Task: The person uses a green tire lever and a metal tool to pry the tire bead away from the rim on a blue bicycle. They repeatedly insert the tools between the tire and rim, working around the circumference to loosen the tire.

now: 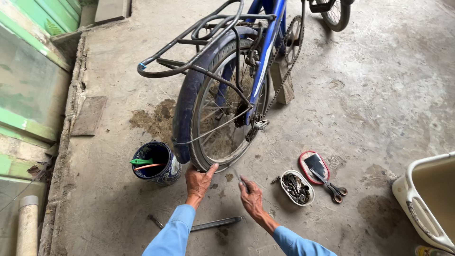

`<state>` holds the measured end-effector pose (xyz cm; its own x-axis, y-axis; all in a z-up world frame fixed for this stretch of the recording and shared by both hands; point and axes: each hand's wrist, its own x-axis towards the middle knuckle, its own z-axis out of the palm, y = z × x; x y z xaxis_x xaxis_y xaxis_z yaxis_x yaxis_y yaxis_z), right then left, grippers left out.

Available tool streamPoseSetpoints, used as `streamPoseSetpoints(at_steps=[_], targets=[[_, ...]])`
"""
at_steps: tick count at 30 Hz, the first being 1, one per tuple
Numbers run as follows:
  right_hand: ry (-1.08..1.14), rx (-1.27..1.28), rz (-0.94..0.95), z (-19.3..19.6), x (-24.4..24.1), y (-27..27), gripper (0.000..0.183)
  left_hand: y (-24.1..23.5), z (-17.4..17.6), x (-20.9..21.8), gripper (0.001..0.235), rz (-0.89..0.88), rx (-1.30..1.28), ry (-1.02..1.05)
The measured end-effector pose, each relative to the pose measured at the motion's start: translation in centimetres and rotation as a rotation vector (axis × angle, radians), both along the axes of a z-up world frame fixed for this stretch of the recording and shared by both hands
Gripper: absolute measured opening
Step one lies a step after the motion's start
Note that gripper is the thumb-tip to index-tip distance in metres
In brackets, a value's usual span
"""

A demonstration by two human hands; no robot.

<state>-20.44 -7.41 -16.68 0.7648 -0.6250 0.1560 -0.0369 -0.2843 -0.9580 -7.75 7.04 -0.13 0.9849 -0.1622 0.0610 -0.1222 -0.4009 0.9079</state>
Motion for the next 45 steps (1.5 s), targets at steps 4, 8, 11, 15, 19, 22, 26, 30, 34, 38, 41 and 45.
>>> streamPoseSetpoints(at_steps=[4, 8, 11, 15, 19, 22, 26, 30, 34, 38, 41, 45], targets=[[0.175, 0.016, 0.048, 1.7, -0.3, 1.8, 0.033, 0.0, -3.2, -0.3, 0.03, -0.013, -0.065, 0.03], [0.208, 0.071, 0.076, 4.1, 0.3, 2.8, 0.036, -0.1, -4.8, -0.2, 0.03, -0.034, -0.144, 0.157], [0.162, 0.038, 0.081, 4.8, 0.5, 3.2, 0.036, -0.3, -5.0, -0.3, 0.03, 0.03, -0.184, 0.21], [0.178, 0.018, 0.084, 4.8, 0.1, 3.7, 0.034, -0.8, -4.5, -0.2, 0.027, 0.059, -0.076, 0.257], [0.194, -0.027, 0.092, 4.0, -0.3, 3.7, 0.035, -0.6, -4.7, -0.2, 0.025, 0.036, -0.094, 0.194], [0.202, 0.007, 0.093, 3.9, -0.4, 4.0, 0.035, -0.4, -5.0, 0.0, 0.025, 0.055, -0.077, 0.238], [0.105, 0.016, 0.073, 3.8, -0.1, 4.4, 0.034, -0.2, -6.1, 0.1, 0.026, 0.041, -0.118, 0.193], [0.286, 0.107, 0.09, 4.3, 0.6, 5.6, 0.039, 0.2, -6.5, 0.6, 0.028, 0.053, -0.084, 0.137], [0.153, 0.275, 0.061, 4.3, 0.6, 7.8, 0.041, 0.9, -6.9, 0.6, 0.028, 0.045, 0.006, 0.134], [0.157, 0.326, 0.019, 4.0, 1.4, 9.1, 0.043, 0.9, -6.6, 1.0, 0.028, 0.0, -0.014, 0.076], [0.176, 0.355, 0.021, 3.2, 1.4, 9.1, 0.043, 1.0, -6.6, 1.1, 0.026, -0.009, -0.016, 0.065], [0.052, 0.361, 0.107, 2.4, 1.4, 7.7, 0.041, 1.3, -6.4, 1.7, 0.026, -0.039, 0.016, 0.099]])
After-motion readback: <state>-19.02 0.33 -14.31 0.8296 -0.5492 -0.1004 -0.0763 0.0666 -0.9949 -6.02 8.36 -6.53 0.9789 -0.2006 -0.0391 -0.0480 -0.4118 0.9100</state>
